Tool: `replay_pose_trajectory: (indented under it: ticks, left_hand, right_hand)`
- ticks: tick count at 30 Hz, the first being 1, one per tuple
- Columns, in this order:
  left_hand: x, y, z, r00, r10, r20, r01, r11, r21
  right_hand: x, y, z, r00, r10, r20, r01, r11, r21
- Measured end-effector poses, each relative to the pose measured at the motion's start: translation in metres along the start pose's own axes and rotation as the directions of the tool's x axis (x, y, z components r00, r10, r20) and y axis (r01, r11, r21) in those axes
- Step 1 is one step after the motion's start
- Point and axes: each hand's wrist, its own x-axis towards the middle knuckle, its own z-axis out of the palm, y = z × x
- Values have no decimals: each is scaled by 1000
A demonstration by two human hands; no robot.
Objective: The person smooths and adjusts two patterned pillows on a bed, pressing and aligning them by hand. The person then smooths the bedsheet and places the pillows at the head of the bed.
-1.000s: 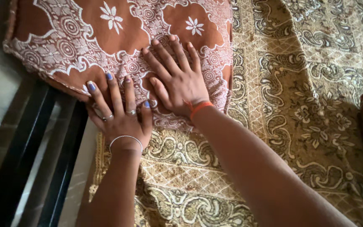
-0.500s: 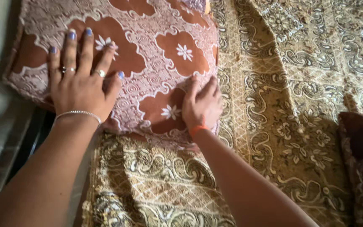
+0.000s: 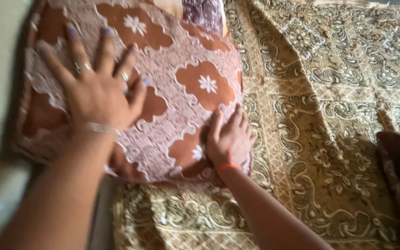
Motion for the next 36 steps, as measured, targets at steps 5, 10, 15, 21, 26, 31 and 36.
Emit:
replay_pose_trajectory:
  ticks: [5, 10, 15, 21, 26, 31, 36]
  left_hand:
    - [14, 12, -2, 967, -131, 217, 5, 867, 498]
    - [21, 20, -12, 929, -146, 341, -72, 832, 550]
    - [15, 20, -1, 959, -109, 263, -67, 811, 581]
    - [14, 13, 9, 974, -94, 205, -34, 838, 545]
    - [9, 13, 1, 977, -59, 204, -23, 926, 376]
    - [5, 18, -13, 982, -31, 184, -40, 929, 368]
    - [-1, 15, -12, 990, -3, 142, -42, 948, 314]
  right_hand:
    - [0, -1, 0, 1000, -1, 2, 1, 1000, 15]
    - [19, -11, -14, 940, 226, 256, -246, 968, 50]
    - [49, -49, -23, 975, 101, 197, -133, 979, 152]
    - [54, -131, 0, 836, -486, 256, 480, 873, 89]
    - [71, -101, -30, 848, -235, 476, 309, 948, -82]
    - [80, -20, -45, 860, 124, 494, -146, 989, 7]
    - [60, 6, -20, 974, 59, 218, -22, 985, -170]
